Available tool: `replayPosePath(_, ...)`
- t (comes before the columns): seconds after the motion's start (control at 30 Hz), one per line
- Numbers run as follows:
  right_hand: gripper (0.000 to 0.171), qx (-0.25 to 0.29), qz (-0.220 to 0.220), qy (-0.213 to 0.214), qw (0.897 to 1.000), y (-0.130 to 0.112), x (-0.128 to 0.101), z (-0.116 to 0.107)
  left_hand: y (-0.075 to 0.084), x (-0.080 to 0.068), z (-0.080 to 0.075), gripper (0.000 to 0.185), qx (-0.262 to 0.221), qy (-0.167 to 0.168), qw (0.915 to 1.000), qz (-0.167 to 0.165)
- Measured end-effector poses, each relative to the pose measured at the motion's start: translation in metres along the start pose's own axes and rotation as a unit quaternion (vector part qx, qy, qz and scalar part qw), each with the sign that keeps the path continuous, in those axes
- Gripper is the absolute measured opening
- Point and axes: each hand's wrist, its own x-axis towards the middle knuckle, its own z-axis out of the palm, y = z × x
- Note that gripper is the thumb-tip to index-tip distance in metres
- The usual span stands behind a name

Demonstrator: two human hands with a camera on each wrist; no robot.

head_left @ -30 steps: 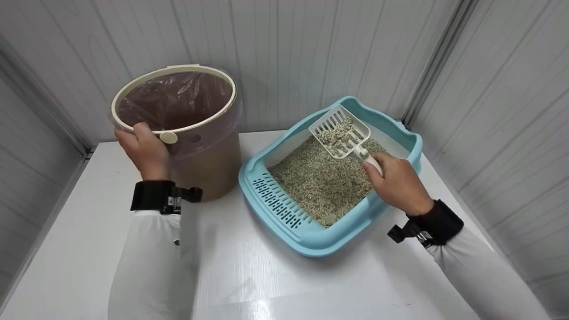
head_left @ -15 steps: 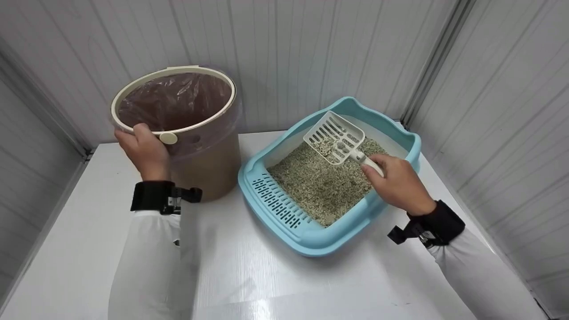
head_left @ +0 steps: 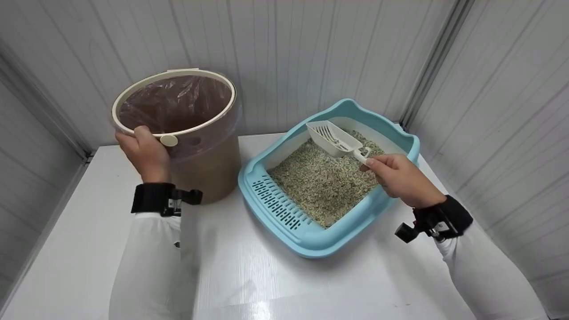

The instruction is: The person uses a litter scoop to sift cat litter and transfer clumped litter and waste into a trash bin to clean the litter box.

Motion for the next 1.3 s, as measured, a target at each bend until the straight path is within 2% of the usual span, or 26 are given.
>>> replayPosePath(0.13, 0.037, 0.033, 0.015, -0.016, 0.999, 0.0017, 0.0018, -0.0043, -0.0054, 0.0041, 0.0001, 0.054, 0.0, -0.001, 1.0, 0.0)
replayPosePath(0.37, 0.039, 0.038, 0.005, -0.022, 0.999, 0.0032, 0.003, -0.0078, -0.0003, 0.0024, 0.0007, 0.055, -0.012, -0.001, 0.9999, -0.005)
replayPosePath(0.47, 0.039, 0.009, 0.002, -0.009, 1.0, 0.002, 0.0028, -0.0076, 0.0013, 0.0013, 0.0006, 0.055, -0.011, -0.003, 0.9999, -0.006)
replayPosePath(0.57, 0.041, -0.057, -0.013, 0.016, 0.998, 0.0006, 0.0027, -0.0073, 0.0015, 0.001, 0.0004, 0.056, -0.011, -0.006, 0.9999, -0.001)
replayPosePath(0.73, 0.04, -0.169, -0.071, 0.068, 0.981, 0.0003, 0.0032, -0.006, -0.0015, 0.0026, 0.0024, 0.055, -0.022, -0.004, 0.9997, 0.005)
replayPosePath(0.9, 0.038, -0.24, -0.11, 0.099, 0.96, 0.0022, 0.0041, -0.0044, -0.0057, 0.0036, 0.005, 0.053, -0.031, 0.002, 0.9994, 0.015)
replayPosePath(1.07, 0.03, -0.285, -0.137, 0.124, 0.941, 0.0031, 0.0055, -0.003, -0.0064, 0.0038, 0.0054, 0.054, -0.025, 0.001, 0.9996, 0.012)
replayPosePath(1.2, 0.023, -0.301, -0.133, 0.13, 0.935, 0.0024, 0.0052, -0.002, -0.0034, 0.0029, 0.0046, 0.054, -0.017, 0.0, 0.9998, 0.006)
replayPosePath(1.3, 0.027, -0.303, -0.126, 0.132, 0.935, 0.0018, 0.0045, -0.0016, -0.0004, 0.0015, 0.0038, 0.054, -0.008, 0.001, 1.0, 0.001)
